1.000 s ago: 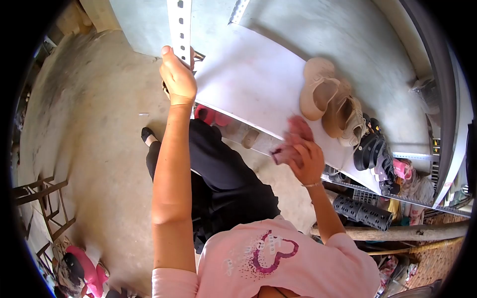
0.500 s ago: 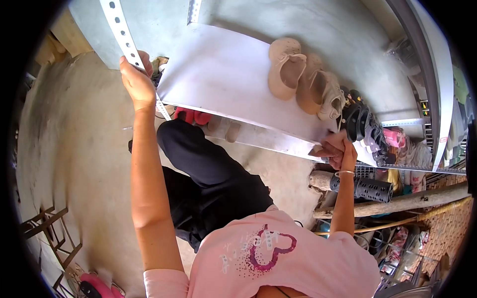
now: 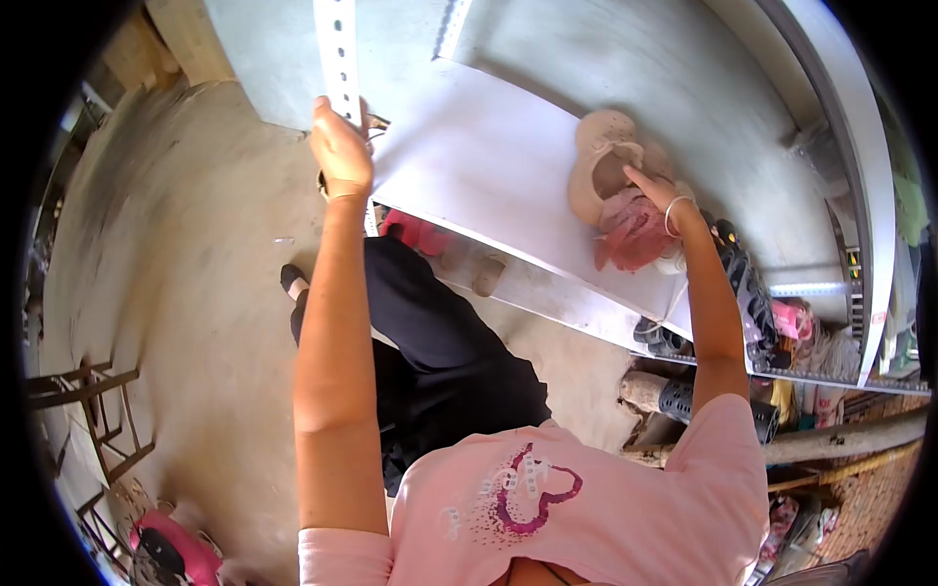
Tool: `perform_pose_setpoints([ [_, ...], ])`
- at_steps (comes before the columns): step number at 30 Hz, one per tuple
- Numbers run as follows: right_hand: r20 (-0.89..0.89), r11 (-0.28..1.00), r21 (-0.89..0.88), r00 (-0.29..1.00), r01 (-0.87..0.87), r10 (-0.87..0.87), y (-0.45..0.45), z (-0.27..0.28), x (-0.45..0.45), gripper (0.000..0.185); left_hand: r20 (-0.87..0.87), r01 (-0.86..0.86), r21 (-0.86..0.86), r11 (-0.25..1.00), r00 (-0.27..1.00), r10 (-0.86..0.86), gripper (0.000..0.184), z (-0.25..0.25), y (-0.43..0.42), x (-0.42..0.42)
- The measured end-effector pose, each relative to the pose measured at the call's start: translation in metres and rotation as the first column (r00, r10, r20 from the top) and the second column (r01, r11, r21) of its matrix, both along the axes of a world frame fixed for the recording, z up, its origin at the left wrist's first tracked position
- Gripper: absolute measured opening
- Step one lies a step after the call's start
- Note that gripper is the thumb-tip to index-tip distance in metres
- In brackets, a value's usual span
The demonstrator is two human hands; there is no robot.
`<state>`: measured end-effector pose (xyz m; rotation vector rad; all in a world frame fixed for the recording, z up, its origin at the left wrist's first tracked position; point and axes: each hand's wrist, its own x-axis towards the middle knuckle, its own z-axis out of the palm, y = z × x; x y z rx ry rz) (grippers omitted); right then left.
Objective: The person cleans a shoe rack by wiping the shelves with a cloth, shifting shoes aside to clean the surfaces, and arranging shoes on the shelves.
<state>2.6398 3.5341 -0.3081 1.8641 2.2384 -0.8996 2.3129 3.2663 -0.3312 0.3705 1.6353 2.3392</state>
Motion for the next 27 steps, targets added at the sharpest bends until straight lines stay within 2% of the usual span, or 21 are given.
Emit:
perform_pose_setpoints([
  [1, 0.0, 1.0, -0.005, 1.0, -0.019, 0.019, 0.007, -0.002, 0.001, 0.071, -0.047, -0.006, 0.03, 1.0, 0.999, 0.008, 0.055, -0.006, 0.003, -0.006],
  [3, -0.012, 0.989, -0.031, 0.989, -0.145, 0.144, 0.018, -0.009, 0.003, 0.061, -0.119, -0.036, -0.021, 0.999, 0.992, 0.033, 0.059, -0.012, 0.003, -0.007],
  [4, -0.127, 0.995, -0.038, 0.988, -0.09, 0.084, 0.004, 0.0, -0.004, 0.053, -0.155, -0.038, -0.069, 0.997, 0.988, 0.027, 0.06, -0.014, 0.002, -0.009],
  [5, -0.131, 0.994, -0.037, 0.986, -0.107, 0.101, 0.006, -0.003, -0.008, 0.053, -0.191, -0.041, -0.113, 0.993, 0.981, 0.019, 0.061, -0.016, 0.002, -0.012],
  [7, -0.086, 0.962, 0.048, 0.958, -0.268, 0.272, -0.003, 0.004, -0.019, 0.052, -0.253, -0.077, -0.176, 0.981, 0.967, 0.031, 0.062, -0.013, 0.001, -0.009],
  [9, -0.035, 0.958, 0.004, 0.958, -0.286, 0.286, -0.028, 0.024, -0.046, 0.055, -0.239, -0.075, -0.165, 0.983, 0.971, 0.034, 0.062, -0.011, 0.002, -0.007],
  [11, -0.126, 0.985, -0.075, 0.981, -0.155, 0.145, -0.067, 0.038, -0.081, 0.054, -0.252, -0.076, -0.143, 0.987, 0.967, 0.038, 0.063, -0.008, 0.002, -0.006],
  [13, -0.304, 0.943, -0.317, 0.953, -0.105, 0.004, -0.068, 0.028, -0.109, 0.038, -0.264, -0.087, -0.123, 0.989, 0.963, 0.052, 0.063, -0.009, 0.002, -0.005],
  [15, -0.293, 0.906, -0.414, 0.955, -0.09, -0.039, -0.065, 0.019, -0.138, 0.027, -0.263, -0.09, -0.163, 0.982, 0.964, 0.045, 0.063, -0.011, 0.002, -0.006],
  [17, -0.286, 0.894, -0.442, 0.956, -0.068, -0.069, -0.06, -0.002, -0.165, 0.033, -0.27, -0.088, -0.196, 0.977, 0.962, 0.033, 0.062, -0.008, 0.0, -0.007],
  [18, -0.251, 0.926, -0.372, 0.967, -0.056, -0.042, -0.078, 0.003, -0.176, 0.037, -0.279, -0.101, -0.198, 0.975, 0.959, 0.043, 0.062, -0.007, -0.001, -0.006],
  [19, -0.222, 0.945, -0.275, 0.968, -0.176, 0.116, -0.093, 0.006, -0.183, 0.051, -0.289, -0.11, -0.199, 0.974, 0.956, 0.049, 0.062, -0.007, 0.0, -0.006],
  [21, -0.044, 0.951, 0.005, 0.95, -0.31, 0.31, -0.101, -0.01, -0.19, 0.066, -0.28, -0.116, -0.186, 0.976, 0.958, 0.06, 0.06, -0.01, 0.004, -0.006],
  [23, 0.018, 0.939, -0.07, 0.941, -0.337, 0.339, -0.112, 0.015, -0.187, 0.079, -0.286, -0.109, -0.13, 0.985, 0.956, 0.068, 0.06, -0.019, 0.005, -0.011],
  [24, 0.014, 0.945, -0.044, 0.946, -0.324, 0.325, -0.106, 0.012, -0.182, 0.068, -0.295, -0.099, -0.142, 0.985, 0.954, 0.054, 0.06, -0.02, 0.003, -0.012],
  [25, 0.021, 0.953, -0.04, 0.953, -0.301, 0.302, -0.106, 0.007, -0.169, 0.068, -0.282, -0.084, -0.125, 0.989, 0.958, 0.046, 0.061, -0.02, 0.003, -0.013],
  [27, -0.255, 0.88, 0.314, 0.861, -0.358, 0.441, -0.12, -0.002, -0.131, 0.05, -0.248, -0.082, -0.116, 0.99, 0.967, 0.051, 0.061, -0.019, 0.003, -0.011],
])
